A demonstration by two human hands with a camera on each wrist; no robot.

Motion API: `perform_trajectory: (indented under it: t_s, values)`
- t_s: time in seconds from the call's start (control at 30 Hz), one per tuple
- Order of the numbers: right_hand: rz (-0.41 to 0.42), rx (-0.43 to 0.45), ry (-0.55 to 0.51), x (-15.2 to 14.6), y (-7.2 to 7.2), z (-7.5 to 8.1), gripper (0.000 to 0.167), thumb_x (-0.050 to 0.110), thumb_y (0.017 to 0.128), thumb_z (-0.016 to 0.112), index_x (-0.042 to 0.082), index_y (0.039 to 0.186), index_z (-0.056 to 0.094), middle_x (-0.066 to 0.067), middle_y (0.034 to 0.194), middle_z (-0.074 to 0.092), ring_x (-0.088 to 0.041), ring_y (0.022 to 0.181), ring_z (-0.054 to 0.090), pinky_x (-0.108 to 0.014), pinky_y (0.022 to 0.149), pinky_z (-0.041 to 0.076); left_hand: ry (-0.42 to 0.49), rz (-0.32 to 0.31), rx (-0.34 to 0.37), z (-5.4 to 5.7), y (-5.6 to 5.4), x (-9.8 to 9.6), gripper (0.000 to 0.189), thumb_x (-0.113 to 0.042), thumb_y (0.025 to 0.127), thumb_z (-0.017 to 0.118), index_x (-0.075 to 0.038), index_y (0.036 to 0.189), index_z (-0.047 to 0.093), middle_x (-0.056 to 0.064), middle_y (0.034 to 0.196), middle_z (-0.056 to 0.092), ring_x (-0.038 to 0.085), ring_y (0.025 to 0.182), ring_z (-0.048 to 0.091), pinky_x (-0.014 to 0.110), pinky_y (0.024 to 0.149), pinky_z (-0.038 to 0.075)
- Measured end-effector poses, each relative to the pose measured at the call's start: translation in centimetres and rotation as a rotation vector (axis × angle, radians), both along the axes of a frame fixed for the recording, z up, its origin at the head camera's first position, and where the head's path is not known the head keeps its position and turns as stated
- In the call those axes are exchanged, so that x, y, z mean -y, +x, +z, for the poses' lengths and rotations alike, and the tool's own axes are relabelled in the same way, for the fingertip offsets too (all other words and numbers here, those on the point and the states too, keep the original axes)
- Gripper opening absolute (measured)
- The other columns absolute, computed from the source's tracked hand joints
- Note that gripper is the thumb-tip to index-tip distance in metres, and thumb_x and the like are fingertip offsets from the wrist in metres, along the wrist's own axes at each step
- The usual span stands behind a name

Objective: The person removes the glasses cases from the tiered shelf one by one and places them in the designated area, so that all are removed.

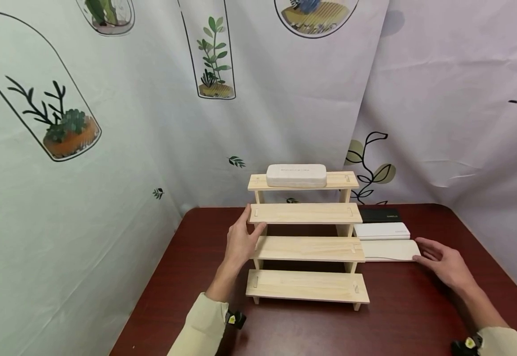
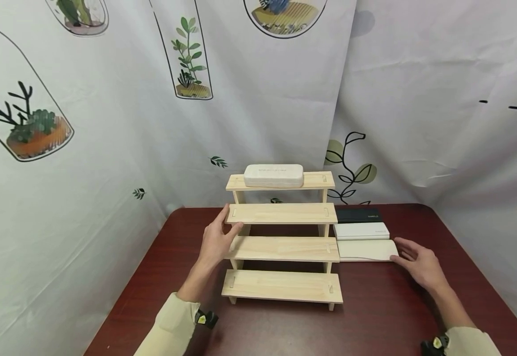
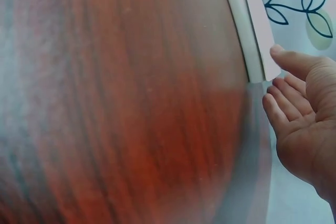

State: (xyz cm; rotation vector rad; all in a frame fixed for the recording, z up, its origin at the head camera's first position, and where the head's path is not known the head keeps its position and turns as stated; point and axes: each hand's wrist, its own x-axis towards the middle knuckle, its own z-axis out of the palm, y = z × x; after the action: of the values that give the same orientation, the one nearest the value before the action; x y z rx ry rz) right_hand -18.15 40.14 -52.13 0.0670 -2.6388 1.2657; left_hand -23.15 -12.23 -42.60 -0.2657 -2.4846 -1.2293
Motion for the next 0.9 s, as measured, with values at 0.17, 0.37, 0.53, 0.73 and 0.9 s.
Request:
perform_trajectory:
  t_s: [0.17, 0.37, 0.53, 0.73, 0.9]
  values:
    - [-0.036, -0.053, -0.032, 0.2, -0.2, 1.0, 0.061, 0.018, 0.1, 0.079, -0.013, 0.147, 0.054, -0.044, 0.141, 0.052, 0.031, 0.101, 0.045, -0.002, 0.076, 0.046, 0.002, -0.007, 0.005, 0.1, 0.0, 0.4, 0.076, -0.03, 0.102, 0.076, -0.007, 0.164, 0.04, 0.024, 0.144, 0.063, 0.012, 0.045, 0.027, 0.036, 0.056, 0.043]
    - [-0.079, -0.118, -0.071, 1.0, -0.7, 2.9, 0.065, 0.022, 0.101, 0.078, -0.01, 0.151, 0.051, -0.035, 0.147, 0.055, 0.029, 0.104, 0.048, 0.0, 0.081, 0.045, 0.003, -0.009, 0.006, 0.3, -0.1, 0.8, 0.074, -0.034, 0.102, 0.076, -0.008, 0.163, 0.043, 0.02, 0.152, 0.057, 0.026, 0.056, 0.046, 0.041, 0.064, 0.048]
    - [-0.088, -0.18, -0.131, 2.2, -0.9, 5.0, 0.069, 0.021, 0.101, 0.077, -0.007, 0.156, 0.047, -0.019, 0.153, 0.057, 0.025, 0.11, 0.05, -0.001, 0.085, 0.045, 0.035, -0.035, -0.002, 0.8, -0.3, 1.2, 0.072, -0.034, 0.105, 0.072, -0.006, 0.164, 0.041, 0.016, 0.155, 0.057, 0.033, 0.121, 0.068, 0.053, 0.097, 0.055]
    - [-0.068, -0.226, -0.166, 4.3, -1.4, 7.3, 0.075, 0.019, 0.101, 0.077, 0.002, 0.163, 0.04, -0.02, 0.161, 0.049, 0.014, 0.126, 0.052, -0.003, 0.091, 0.044, 0.026, -0.028, -0.014, 1.6, -0.9, 1.6, 0.078, -0.033, 0.103, 0.075, -0.002, 0.164, 0.038, 0.014, 0.16, 0.051, 0.031, 0.151, 0.042, 0.056, 0.118, 0.039]
    - [-0.065, -0.279, -0.15, 6.0, -2.3, 9.2, 0.079, 0.016, 0.1, 0.079, 0.006, 0.166, 0.037, -0.023, 0.162, 0.045, -0.006, 0.144, 0.05, -0.004, 0.099, 0.041, -0.005, -0.021, -0.011, 2.4, -1.7, 1.8, 0.086, -0.039, 0.101, 0.075, -0.007, 0.168, 0.032, 0.01, 0.165, 0.046, 0.033, 0.151, 0.042, 0.056, 0.117, 0.04]
